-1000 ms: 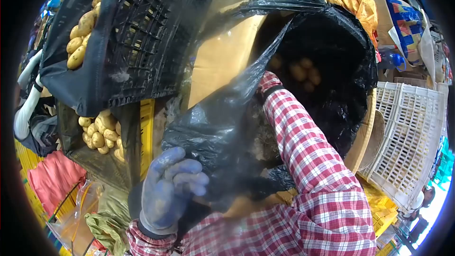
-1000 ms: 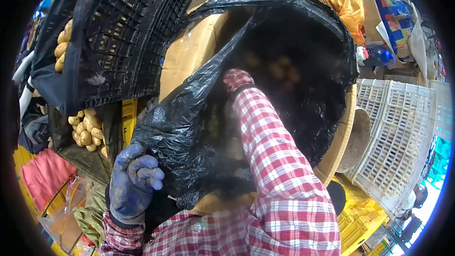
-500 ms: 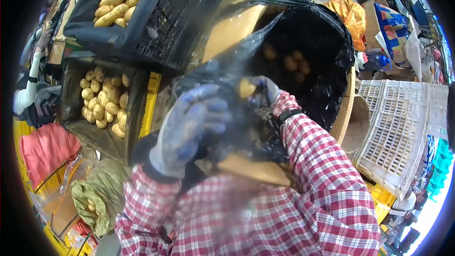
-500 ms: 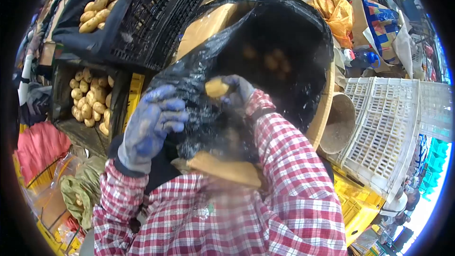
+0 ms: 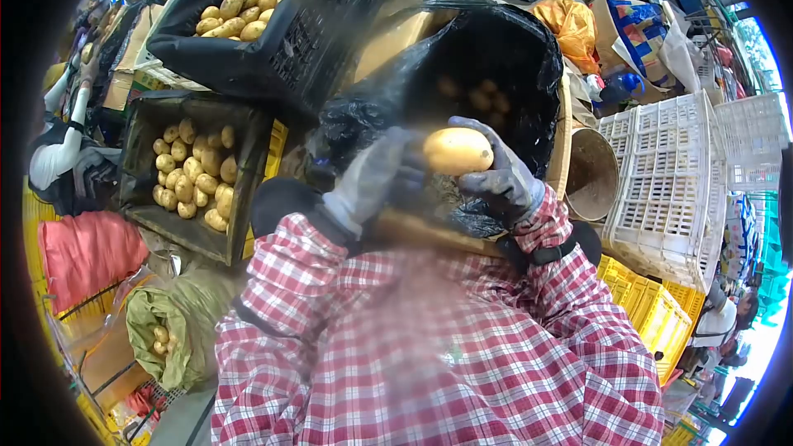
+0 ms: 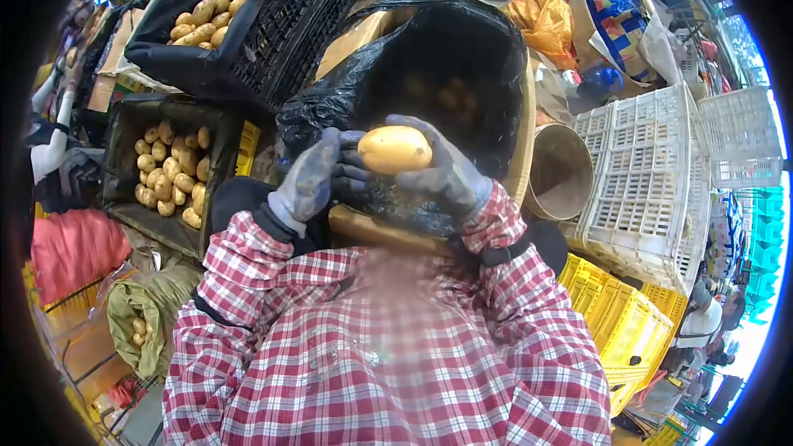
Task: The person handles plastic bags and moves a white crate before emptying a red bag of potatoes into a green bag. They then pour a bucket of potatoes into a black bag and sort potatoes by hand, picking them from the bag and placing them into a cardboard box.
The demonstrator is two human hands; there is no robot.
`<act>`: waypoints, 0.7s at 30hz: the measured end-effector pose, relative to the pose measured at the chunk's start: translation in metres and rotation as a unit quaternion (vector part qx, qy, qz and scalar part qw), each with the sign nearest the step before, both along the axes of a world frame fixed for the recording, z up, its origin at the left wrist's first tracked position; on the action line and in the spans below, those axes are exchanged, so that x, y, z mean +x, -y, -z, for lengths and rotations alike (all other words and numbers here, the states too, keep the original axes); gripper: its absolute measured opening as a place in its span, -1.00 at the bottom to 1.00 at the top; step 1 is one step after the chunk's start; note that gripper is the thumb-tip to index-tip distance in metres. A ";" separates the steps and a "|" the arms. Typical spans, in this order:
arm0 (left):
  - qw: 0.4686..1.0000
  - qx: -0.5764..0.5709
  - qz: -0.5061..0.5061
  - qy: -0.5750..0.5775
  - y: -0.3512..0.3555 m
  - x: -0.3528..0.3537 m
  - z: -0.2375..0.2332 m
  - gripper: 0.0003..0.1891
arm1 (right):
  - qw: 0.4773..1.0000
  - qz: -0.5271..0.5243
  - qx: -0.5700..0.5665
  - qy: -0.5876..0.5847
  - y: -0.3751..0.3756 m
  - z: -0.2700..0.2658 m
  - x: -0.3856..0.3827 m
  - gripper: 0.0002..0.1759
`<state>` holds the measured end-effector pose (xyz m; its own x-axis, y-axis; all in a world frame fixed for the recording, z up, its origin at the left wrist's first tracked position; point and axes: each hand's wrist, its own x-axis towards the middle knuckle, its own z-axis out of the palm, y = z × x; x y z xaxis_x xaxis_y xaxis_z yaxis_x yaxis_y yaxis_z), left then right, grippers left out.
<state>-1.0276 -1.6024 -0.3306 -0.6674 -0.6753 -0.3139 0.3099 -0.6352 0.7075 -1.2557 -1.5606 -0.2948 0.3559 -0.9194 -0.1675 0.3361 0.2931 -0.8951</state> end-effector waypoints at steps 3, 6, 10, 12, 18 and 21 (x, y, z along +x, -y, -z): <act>0.997 -0.076 0.006 0.013 -0.020 -0.012 -0.010 -0.42 | 1.000 0.015 0.023 -0.015 -0.016 -0.008 0.005 -0.10; 0.993 -0.095 -0.012 0.066 -0.026 -0.018 -0.003 -0.57 | 0.999 0.019 0.003 -0.028 -0.025 -0.007 0.010 -0.16; 0.981 -0.185 -0.037 0.047 -0.036 -0.016 0.028 -0.64 | 0.997 0.035 0.023 -0.060 -0.037 -0.018 0.017 -0.21; 0.997 -0.068 -0.038 -0.028 -0.038 -0.012 0.020 -0.62 | 0.996 0.044 0.027 -0.066 -0.038 -0.021 0.017 -0.26; 0.970 -0.241 -0.015 -0.031 -0.041 -0.014 -0.004 -0.43 | 0.771 0.042 -0.384 -0.506 -0.028 -0.011 0.010 -0.60; 0.984 -0.103 0.005 -0.142 -0.043 -0.014 -0.021 -0.35 | 0.930 0.086 -0.188 -0.302 -0.037 -0.020 0.018 -0.63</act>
